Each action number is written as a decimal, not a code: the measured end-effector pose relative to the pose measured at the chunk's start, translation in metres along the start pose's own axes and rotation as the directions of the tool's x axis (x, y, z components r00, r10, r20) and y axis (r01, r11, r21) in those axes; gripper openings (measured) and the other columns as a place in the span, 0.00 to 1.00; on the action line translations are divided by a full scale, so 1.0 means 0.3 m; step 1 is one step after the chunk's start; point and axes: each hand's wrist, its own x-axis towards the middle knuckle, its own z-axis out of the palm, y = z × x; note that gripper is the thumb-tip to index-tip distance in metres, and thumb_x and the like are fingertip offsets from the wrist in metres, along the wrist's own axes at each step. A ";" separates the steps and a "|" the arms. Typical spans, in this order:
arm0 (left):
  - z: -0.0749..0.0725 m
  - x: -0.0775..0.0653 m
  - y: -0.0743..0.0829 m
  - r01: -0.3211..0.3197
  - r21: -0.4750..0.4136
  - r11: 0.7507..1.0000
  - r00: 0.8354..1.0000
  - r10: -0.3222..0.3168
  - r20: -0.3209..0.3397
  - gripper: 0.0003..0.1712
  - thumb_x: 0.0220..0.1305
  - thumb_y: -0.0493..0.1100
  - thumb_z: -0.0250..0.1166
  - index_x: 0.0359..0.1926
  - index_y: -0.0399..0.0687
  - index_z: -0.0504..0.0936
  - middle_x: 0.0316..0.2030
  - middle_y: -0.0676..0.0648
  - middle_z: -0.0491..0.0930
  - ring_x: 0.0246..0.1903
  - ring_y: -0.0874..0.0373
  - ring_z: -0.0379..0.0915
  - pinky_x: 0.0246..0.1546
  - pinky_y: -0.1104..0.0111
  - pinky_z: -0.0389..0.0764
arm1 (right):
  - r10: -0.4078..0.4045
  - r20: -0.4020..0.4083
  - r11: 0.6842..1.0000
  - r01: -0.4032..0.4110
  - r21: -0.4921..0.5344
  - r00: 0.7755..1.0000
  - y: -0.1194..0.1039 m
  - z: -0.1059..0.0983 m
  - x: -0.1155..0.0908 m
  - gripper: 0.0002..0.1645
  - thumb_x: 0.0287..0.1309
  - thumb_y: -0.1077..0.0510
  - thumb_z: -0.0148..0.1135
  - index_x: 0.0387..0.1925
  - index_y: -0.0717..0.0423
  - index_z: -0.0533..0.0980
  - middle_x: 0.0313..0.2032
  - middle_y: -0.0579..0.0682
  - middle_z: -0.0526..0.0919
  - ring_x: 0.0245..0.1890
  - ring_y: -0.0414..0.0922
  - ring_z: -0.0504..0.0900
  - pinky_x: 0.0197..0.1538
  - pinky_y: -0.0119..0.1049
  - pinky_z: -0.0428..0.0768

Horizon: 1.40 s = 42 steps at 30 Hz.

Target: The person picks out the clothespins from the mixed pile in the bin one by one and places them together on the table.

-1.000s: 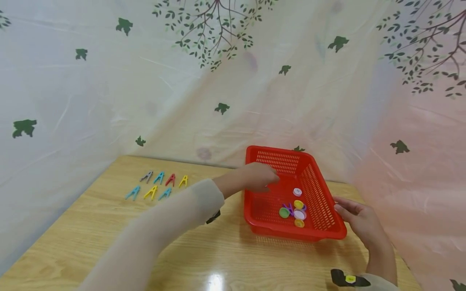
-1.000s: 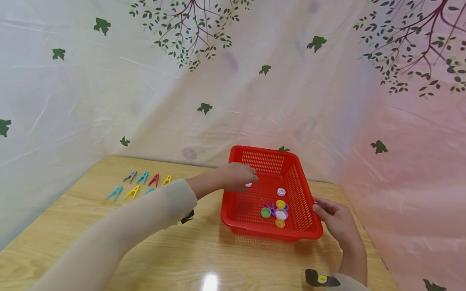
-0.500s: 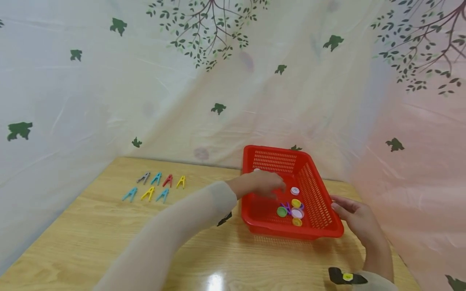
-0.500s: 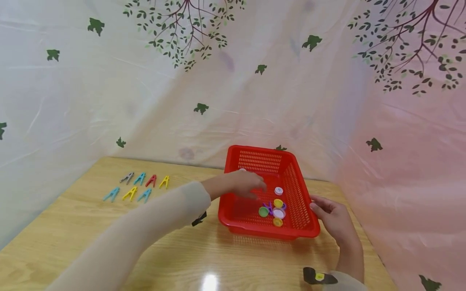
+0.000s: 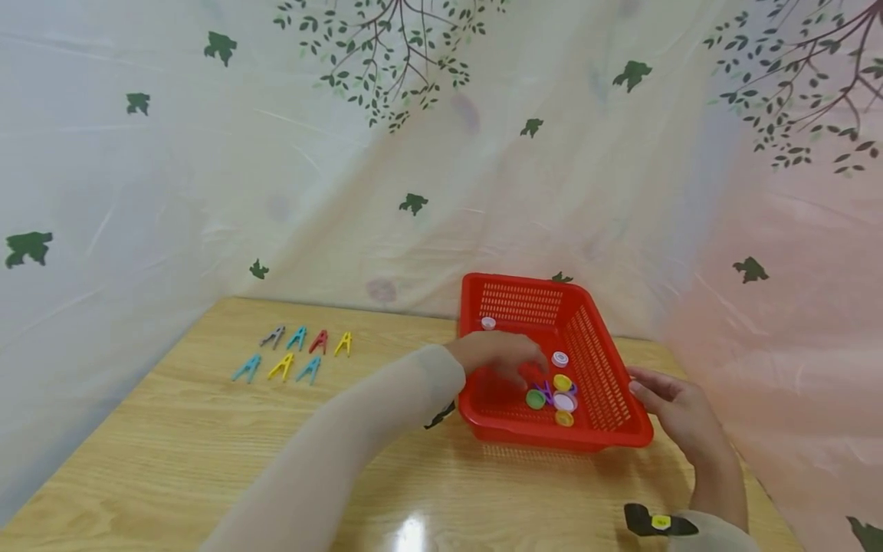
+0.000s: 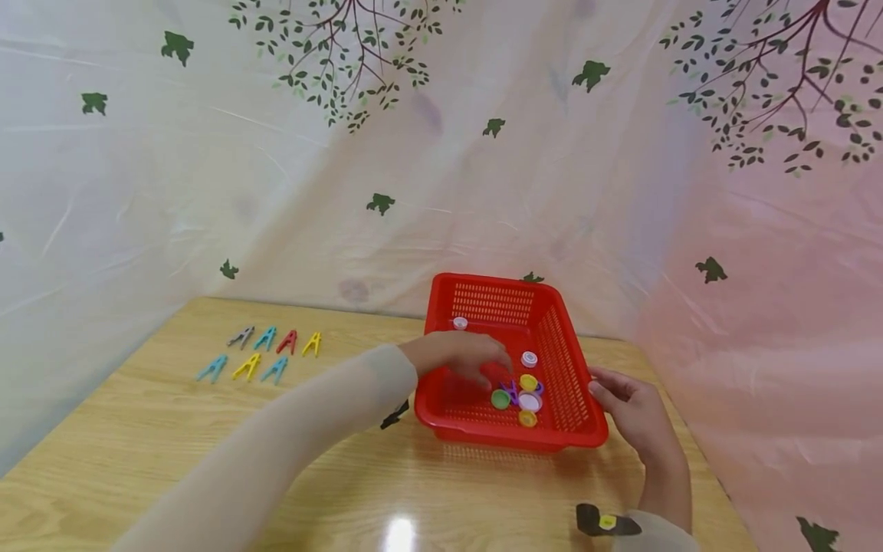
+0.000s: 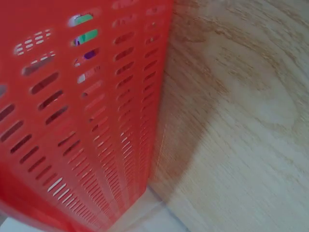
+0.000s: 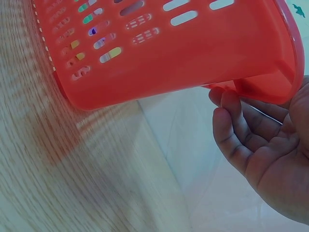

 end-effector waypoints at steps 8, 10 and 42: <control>0.023 0.002 0.008 -0.004 -0.017 1.000 0.999 0.005 0.047 0.32 0.60 0.45 0.76 0.63 0.72 0.78 0.57 0.67 0.76 0.60 0.68 0.68 0.69 0.63 0.69 | 0.025 0.010 1.000 -0.025 0.019 1.000 -0.002 0.003 0.006 0.39 0.73 0.40 0.57 0.74 0.58 0.67 0.68 0.64 0.73 0.59 0.56 0.80 0.63 0.71 0.67; 0.027 0.000 0.008 0.002 -0.015 1.000 0.998 -0.001 0.055 0.34 0.59 0.45 0.76 0.64 0.75 0.76 0.58 0.68 0.74 0.61 0.69 0.67 0.69 0.62 0.68 | 0.022 0.009 1.000 -0.022 0.021 1.000 -0.001 0.002 0.008 0.38 0.73 0.40 0.57 0.74 0.58 0.67 0.68 0.64 0.73 0.57 0.53 0.81 0.63 0.72 0.66; 0.062 0.020 -0.006 0.077 -0.014 0.997 0.997 -0.077 -0.016 0.16 0.56 0.48 0.77 0.45 0.68 0.83 0.41 0.63 0.80 0.41 0.66 0.77 0.54 0.62 0.82 | 0.006 0.004 1.000 -0.006 0.019 1.000 0.004 0.001 0.012 0.39 0.73 0.39 0.57 0.74 0.58 0.67 0.68 0.64 0.72 0.56 0.49 0.82 0.63 0.71 0.67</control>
